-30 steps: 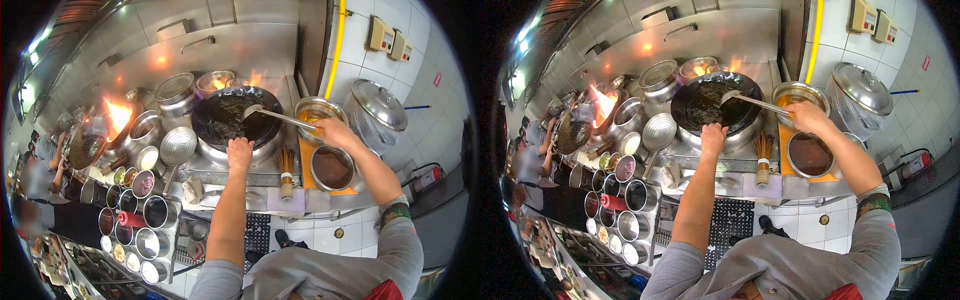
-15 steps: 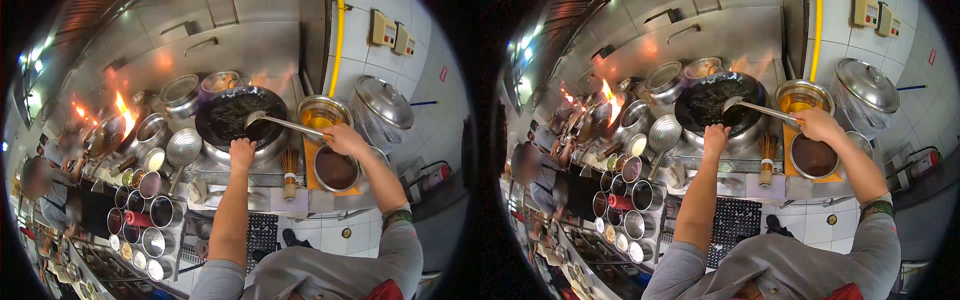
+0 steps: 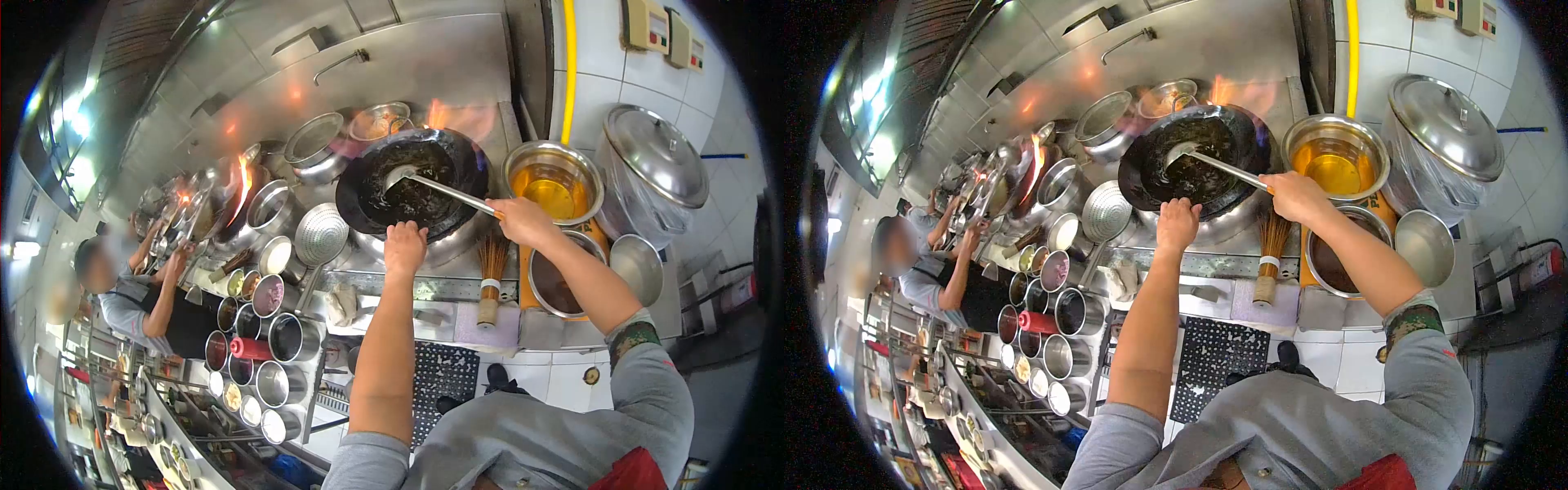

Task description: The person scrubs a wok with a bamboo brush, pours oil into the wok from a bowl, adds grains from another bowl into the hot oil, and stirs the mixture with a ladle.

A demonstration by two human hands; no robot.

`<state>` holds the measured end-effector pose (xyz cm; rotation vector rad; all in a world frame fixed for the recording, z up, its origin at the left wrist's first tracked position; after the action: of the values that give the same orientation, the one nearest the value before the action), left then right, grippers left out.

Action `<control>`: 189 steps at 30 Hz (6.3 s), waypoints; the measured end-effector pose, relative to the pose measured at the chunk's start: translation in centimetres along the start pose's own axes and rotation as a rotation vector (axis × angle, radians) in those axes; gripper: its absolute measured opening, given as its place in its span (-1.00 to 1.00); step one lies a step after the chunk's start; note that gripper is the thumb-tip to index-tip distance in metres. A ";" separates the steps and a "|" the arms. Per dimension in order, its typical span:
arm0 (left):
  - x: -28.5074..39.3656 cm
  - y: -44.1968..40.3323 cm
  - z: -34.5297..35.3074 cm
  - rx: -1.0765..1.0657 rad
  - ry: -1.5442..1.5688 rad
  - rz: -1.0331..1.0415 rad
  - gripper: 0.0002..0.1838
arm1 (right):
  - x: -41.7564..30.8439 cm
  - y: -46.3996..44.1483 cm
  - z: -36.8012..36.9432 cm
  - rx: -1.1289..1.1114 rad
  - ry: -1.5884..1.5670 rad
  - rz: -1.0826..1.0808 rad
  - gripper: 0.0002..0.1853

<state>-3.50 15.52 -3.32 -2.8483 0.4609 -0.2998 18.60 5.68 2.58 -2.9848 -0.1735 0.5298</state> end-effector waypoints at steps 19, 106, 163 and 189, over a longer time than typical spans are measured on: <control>0.5 0.5 -0.5 0.099 0.088 0.077 -0.71 | 3.9 -5.7 -3.5 -0.004 0.077 -0.037 -0.45; -30.9 70.7 23.1 -0.529 0.456 -1.266 -0.41 | 5.4 9.6 -8.7 -0.076 0.206 -0.019 -0.47; -27.1 75.9 22.8 -0.489 1.044 -1.682 -0.73 | -1.5 6.8 -12.0 -0.078 0.134 0.051 -0.42; -25.0 75.5 19.7 -0.463 1.058 -1.407 -0.71 | 0.6 -0.8 -0.4 -0.006 -0.019 0.005 -0.47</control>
<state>-43.36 -41.75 -46.16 -2.5449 -1.6002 -2.0911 19.24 6.51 2.85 -2.9882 -0.1691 0.5589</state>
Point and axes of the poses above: each hand's wrist, its own y-axis away from the middle knuckle, its own z-axis out of the palm, x = y × z, the point moved 10 cm from there along -y, towards the middle knuckle, and after that the axes turned 8 degrees about -z, right-handed, at the moved point
